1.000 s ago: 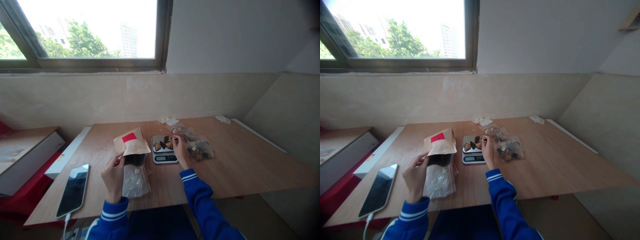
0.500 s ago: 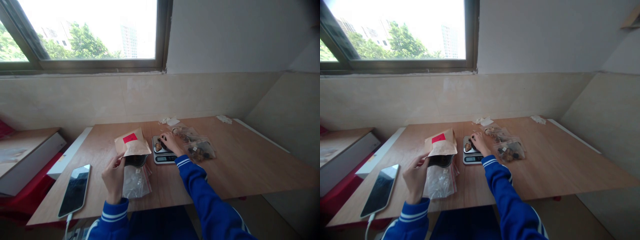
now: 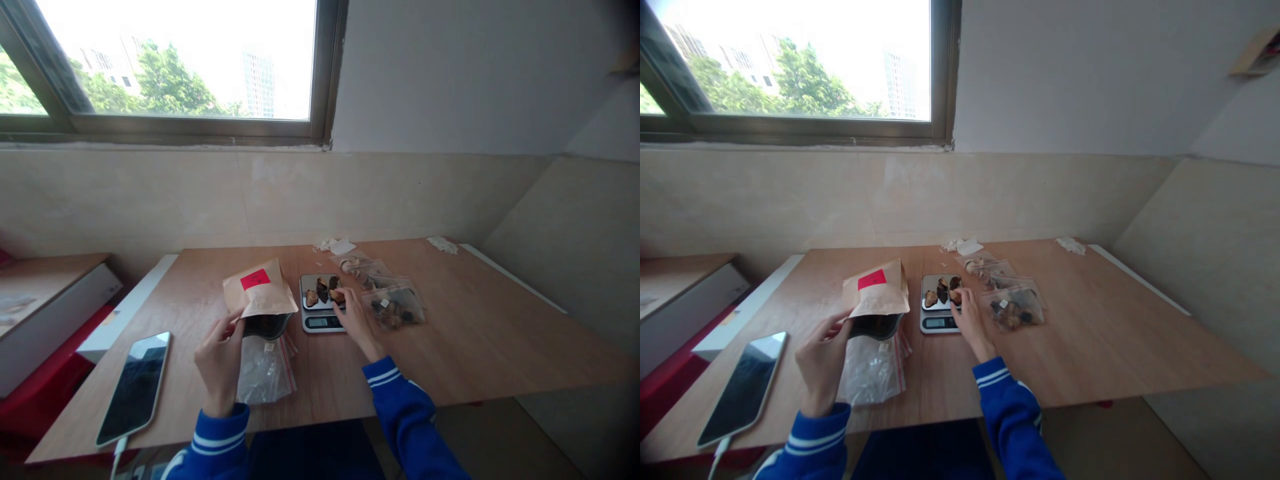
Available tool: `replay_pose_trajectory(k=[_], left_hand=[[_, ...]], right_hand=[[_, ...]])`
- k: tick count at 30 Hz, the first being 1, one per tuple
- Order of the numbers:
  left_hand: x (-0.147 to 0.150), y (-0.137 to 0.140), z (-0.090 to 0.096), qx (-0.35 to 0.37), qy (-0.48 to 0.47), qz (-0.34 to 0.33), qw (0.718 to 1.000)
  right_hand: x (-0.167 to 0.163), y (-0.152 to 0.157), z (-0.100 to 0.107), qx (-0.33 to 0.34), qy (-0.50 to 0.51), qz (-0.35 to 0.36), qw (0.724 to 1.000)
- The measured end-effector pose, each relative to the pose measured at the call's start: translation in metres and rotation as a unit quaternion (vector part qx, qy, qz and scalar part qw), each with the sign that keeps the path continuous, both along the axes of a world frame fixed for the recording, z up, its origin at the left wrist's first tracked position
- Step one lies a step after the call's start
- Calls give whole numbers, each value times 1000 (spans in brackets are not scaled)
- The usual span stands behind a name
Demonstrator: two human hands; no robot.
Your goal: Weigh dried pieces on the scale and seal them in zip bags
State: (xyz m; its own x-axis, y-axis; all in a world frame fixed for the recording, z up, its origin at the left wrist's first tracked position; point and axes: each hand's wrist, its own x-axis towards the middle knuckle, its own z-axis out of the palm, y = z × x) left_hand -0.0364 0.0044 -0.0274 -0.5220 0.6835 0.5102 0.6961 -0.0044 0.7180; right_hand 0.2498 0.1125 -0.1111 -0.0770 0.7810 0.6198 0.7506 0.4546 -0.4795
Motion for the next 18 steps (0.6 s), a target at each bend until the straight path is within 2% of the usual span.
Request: replay_pose_trajectory(k=[9, 14, 18], left_hand=[[-1, -1, 2, -5, 15, 9, 1000], [0, -2, 2, -5, 11, 1, 1000], [0, -2, 2, -4, 7, 0, 1000]], right_hand=[[1, -1, 0, 6, -1, -16, 1000], [1, 1, 2, -15, -9, -14, 1000], [2, 5, 4, -35, 28, -17, 999]])
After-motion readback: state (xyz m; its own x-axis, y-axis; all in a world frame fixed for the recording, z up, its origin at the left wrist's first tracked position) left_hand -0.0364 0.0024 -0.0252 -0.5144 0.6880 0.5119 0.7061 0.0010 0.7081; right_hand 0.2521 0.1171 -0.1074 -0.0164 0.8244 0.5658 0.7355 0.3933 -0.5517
